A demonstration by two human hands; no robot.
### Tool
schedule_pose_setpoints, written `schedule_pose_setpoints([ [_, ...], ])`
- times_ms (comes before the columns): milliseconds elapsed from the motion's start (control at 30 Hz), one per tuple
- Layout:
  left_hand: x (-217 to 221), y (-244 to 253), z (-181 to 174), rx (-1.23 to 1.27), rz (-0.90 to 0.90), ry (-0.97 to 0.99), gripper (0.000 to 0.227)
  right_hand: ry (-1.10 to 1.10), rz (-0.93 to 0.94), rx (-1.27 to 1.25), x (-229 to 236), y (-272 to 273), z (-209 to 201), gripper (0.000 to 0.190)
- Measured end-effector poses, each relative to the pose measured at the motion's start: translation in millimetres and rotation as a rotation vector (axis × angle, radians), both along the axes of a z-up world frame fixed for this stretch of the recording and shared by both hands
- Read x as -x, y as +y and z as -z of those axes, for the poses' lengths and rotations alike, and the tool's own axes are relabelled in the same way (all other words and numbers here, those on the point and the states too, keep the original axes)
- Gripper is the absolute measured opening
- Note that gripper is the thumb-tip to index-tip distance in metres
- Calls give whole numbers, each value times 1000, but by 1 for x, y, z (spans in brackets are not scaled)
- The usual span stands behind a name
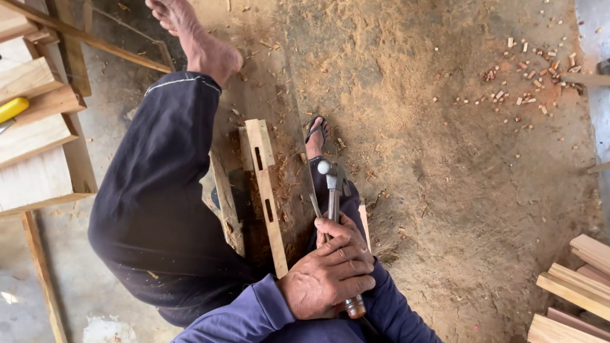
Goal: Carving a mortise into a wooden block using a hammer and chisel.
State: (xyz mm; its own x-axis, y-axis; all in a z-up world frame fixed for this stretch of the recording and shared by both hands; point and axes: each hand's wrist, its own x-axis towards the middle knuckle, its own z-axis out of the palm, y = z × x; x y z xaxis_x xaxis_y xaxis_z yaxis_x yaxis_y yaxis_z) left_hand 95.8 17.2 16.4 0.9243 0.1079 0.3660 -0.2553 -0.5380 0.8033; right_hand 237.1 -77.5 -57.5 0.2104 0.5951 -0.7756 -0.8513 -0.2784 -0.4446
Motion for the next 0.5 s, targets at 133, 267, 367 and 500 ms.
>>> schedule_pose_setpoints([
  [133, -17, -3, -2, 18, -21, -45, 52, 77, -43, -118, -15, -8, 23, 19],
  [267, -38, -6, -7, 17, 32, -52, 37, 33, 7, -137, -29, -6, 24, 17],
  [367, -51, -3, -14, 17, 72, -41, 34, -23, 67, -149, -51, -4, 18, 16],
  [500, -54, -2, -14, 165, -14, -63, 21, -99, 102, -143, -81, -6, 7, 17],
])
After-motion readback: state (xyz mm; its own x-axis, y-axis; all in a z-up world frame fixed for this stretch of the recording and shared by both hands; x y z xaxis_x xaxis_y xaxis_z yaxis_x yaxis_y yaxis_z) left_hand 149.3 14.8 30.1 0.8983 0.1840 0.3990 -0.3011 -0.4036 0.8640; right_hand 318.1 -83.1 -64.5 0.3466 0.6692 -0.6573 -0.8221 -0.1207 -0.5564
